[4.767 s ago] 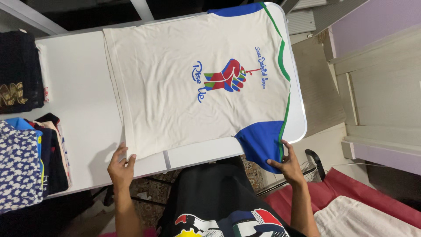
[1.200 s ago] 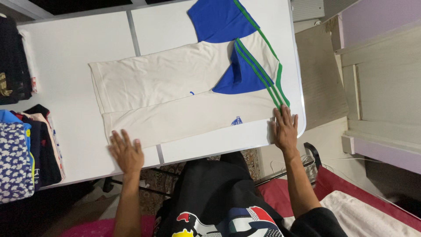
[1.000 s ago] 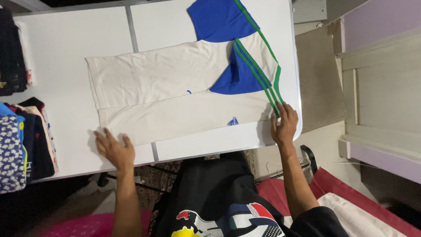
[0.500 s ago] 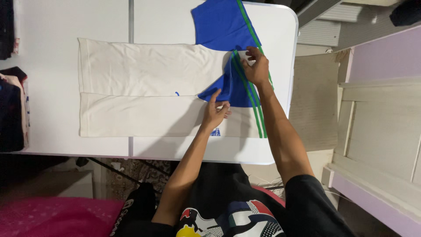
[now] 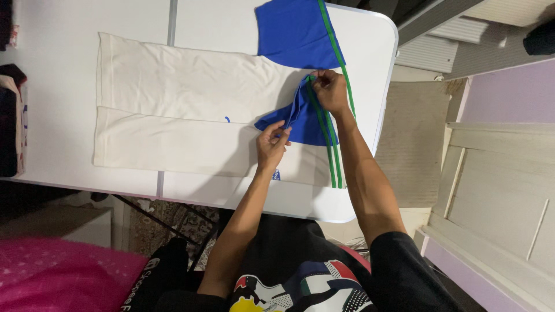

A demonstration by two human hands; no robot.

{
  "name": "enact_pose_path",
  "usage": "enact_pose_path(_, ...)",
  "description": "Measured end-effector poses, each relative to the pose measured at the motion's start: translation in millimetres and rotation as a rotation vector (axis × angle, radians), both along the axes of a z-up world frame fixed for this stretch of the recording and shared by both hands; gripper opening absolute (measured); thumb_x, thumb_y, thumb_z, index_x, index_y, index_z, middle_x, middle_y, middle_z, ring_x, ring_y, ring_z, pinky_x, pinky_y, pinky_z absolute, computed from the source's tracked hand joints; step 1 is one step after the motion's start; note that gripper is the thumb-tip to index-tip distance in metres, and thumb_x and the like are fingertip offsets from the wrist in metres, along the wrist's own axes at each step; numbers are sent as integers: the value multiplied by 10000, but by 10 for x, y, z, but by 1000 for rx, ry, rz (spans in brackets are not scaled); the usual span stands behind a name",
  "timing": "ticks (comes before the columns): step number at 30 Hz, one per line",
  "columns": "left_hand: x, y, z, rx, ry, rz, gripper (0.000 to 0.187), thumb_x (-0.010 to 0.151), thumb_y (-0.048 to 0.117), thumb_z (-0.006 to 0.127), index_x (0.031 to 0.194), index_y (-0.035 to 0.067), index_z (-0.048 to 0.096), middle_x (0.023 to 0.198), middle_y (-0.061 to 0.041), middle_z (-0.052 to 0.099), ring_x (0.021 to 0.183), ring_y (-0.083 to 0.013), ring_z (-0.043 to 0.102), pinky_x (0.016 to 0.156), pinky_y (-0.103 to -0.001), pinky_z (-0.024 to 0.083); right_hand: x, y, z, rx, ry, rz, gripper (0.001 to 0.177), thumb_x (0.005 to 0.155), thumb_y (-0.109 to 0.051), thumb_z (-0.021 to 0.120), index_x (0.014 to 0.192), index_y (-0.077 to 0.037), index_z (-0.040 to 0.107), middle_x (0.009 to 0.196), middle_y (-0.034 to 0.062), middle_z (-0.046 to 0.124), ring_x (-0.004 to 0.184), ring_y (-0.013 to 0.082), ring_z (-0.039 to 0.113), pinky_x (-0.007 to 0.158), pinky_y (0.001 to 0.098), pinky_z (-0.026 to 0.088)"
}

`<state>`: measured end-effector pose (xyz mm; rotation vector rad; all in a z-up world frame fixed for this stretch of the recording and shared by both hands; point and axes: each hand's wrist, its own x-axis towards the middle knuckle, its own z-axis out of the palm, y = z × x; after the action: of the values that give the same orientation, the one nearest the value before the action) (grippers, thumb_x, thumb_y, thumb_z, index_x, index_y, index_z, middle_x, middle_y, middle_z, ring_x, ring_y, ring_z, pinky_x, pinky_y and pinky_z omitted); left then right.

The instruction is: The person retrieves a shirt from a closet shelf and folds it neatly on a white table.

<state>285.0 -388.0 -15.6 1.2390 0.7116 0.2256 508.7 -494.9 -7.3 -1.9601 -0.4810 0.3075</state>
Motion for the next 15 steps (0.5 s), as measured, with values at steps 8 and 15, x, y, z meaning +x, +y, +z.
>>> enact_pose_path(8,-341,248,199,-128,-14,79,212,947,103,667,1109,-27,712,838,-94,757,614,-123,683,519,-247,528,-702,-753,689,34,-129,48,208,865,69,664,1038,-20,735,987,72,689,824,143,635,701,276,508)
enact_pose_path(15,-739,393,288,300,83,-241,116,930,104,735,992,8,759,745,-45,732,608,-95,673,550,-243,537,-1805,-1232,684,-101,-202,33,238,828,68,670,1020,-47,751,1026,111,648,987,241,655,868,349,541)
